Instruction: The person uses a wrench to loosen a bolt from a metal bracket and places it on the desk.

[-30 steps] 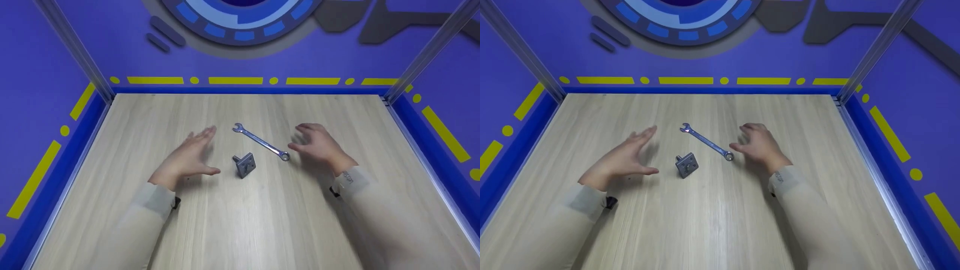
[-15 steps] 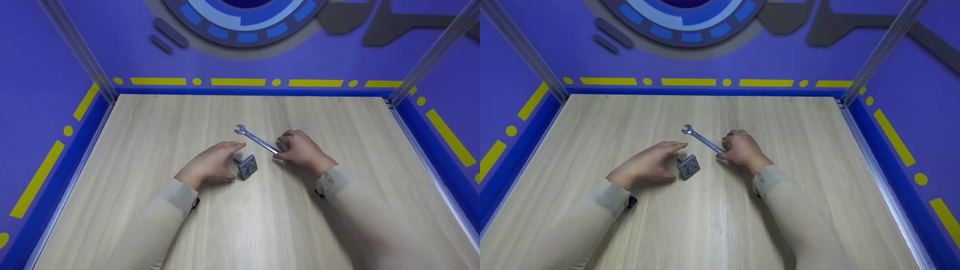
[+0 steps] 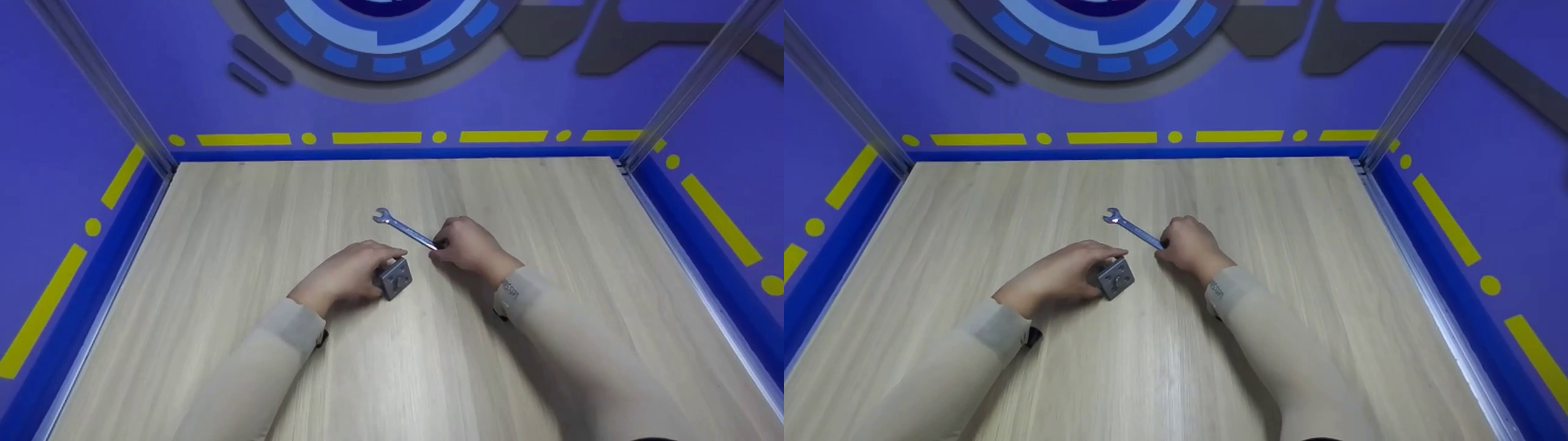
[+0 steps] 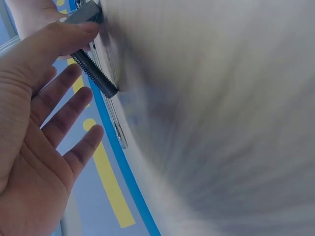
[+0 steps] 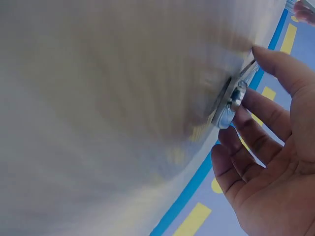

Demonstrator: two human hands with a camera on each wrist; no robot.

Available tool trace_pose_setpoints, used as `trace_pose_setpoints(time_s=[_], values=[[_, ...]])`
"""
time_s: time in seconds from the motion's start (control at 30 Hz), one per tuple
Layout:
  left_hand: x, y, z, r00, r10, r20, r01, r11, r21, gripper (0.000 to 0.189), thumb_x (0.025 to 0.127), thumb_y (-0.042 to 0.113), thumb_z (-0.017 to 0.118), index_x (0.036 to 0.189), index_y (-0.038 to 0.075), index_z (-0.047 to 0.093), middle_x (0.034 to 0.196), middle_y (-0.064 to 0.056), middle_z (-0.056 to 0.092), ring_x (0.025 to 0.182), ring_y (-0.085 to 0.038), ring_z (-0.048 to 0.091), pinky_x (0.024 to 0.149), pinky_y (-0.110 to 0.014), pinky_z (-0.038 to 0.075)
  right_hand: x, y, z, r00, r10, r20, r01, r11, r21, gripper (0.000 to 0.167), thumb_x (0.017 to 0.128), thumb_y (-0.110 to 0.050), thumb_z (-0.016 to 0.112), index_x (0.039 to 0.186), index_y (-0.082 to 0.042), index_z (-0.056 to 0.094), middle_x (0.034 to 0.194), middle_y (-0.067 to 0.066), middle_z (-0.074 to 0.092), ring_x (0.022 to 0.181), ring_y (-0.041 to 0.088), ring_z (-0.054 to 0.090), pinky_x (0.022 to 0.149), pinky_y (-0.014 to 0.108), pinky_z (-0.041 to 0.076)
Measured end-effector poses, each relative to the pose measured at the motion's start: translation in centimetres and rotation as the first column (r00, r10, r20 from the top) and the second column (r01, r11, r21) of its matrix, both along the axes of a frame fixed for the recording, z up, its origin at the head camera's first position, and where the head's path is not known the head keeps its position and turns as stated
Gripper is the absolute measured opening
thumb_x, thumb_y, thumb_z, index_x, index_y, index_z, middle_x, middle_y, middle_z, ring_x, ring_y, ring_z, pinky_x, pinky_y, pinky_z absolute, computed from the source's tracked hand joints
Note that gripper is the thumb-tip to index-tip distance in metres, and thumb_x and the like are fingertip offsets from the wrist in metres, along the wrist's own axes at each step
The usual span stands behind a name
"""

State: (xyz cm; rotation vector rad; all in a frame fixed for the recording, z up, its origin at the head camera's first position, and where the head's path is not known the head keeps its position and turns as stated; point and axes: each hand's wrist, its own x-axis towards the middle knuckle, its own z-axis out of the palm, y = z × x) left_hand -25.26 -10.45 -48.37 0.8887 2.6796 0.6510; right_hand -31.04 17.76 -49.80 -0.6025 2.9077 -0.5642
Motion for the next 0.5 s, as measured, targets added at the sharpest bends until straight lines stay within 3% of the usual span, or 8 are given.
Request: trace_pose_setpoints(time_s=[0.23,0.5], values=[[-0.2,0.3,0.1,1.000,-0.007,-0.010,0.007,1.000,0.018,0.075,0.087,0.012,0.097,0.156,0.020,0.068,0.150,-0.004,0.074,0.143,-0.028,0.066,0.126,-0.048,0.051,-0.4,-0.6,0.3,0.997,-0.056,0.059,0.058,0.998,-0.038,0.016,0.099,-0.014,0.082,0.108,-0.004,0.089,0.107,0.012,0.084,0.094,0.025,0.077,0.092,0.047,0.066],[-0.7,0.5,0.0,0.999,-0.008,0.037,0.005,0.996,0.085,0.071,0.080,0.015,0.103,0.144,0.019,0.073,0.136,-0.004,0.077,0.126,-0.025,0.070,0.118,-0.047,0.055,-0.7,-1.1,0.7,0.980,-0.154,0.129,0.159,0.987,-0.030,0.017,0.090,-0.012,0.087,0.104,-0.002,0.088,0.098,0.011,0.084,0.083,0.022,0.071,0.084,0.043,0.065]])
